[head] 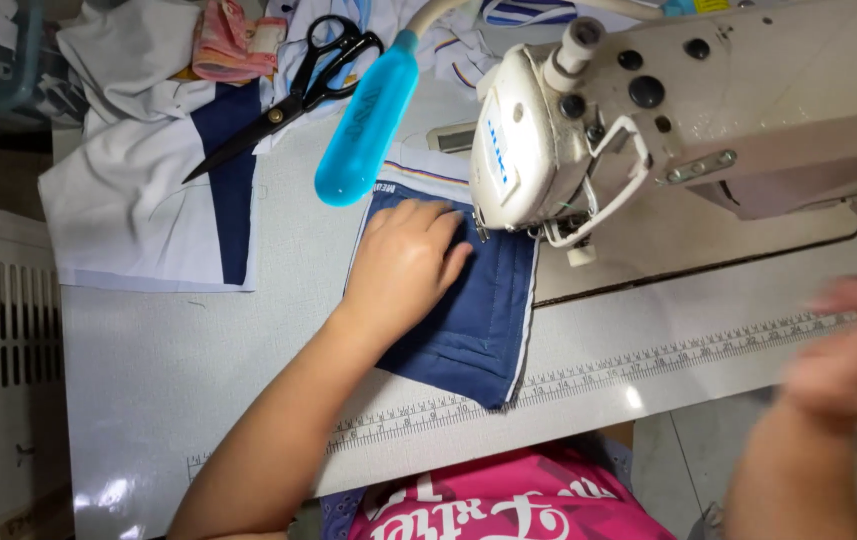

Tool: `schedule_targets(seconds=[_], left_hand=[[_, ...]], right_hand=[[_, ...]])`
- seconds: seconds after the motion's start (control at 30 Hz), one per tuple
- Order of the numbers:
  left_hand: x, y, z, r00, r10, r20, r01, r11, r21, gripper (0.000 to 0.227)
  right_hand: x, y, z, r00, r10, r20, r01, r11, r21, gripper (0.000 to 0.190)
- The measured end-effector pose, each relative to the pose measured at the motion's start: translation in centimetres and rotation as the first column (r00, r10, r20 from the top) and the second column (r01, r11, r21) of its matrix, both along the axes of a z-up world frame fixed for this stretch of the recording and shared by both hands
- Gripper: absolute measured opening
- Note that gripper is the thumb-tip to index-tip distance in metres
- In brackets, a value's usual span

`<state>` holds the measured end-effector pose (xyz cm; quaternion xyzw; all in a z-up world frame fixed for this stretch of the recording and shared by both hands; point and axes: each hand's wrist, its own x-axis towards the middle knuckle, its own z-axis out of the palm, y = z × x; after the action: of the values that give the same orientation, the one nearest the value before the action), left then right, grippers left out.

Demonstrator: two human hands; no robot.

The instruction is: Trimming excess material from a quilted fabric piece using scissors and then positioning it under a sewing machine.

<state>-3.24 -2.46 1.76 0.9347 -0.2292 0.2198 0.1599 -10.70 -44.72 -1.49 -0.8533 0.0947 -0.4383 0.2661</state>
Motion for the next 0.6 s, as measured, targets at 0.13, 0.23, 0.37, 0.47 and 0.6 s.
schedule_targets(seconds=[0.13,0.23,0.37,0.47,0.6], left_hand=[[0.0,0.0,-0.8,0.935,-0.131,-0.330,0.138,0.990,-0.003,0.058],[-1.1,-0.7,-0.2,0.875,-0.057,-0.481,0.078,0.997,0.023,0.063],[-2.0,-1.3,-0.1,0.850,0.052,-0.524,-0.015,0.997,0.075,0.066],[-2.1,-1.3,0.0,0.851,0.079,-0.519,-0.029,0.994,0.104,0.067],[-2.1,-1.5,-1.2,0.850,0.111,-0.516,-0.037,0.988,0.151,0.072]], right_hand=[[1.5,14.0,4.0,0.707,0.699,-0.107,-0.707,0.697,-0.116,0.018],[3.0,19.7,4.2,0.656,0.656,-0.373,-0.732,0.674,-0.103,0.029],[4.3,21.8,2.8,0.534,0.430,-0.728,-0.766,0.610,-0.201,0.051],[4.5,21.8,2.8,0.506,0.364,-0.782,-0.757,0.622,-0.201,0.052],[4.7,21.6,3.3,0.473,0.360,-0.804,-0.765,0.621,-0.172,0.052]])
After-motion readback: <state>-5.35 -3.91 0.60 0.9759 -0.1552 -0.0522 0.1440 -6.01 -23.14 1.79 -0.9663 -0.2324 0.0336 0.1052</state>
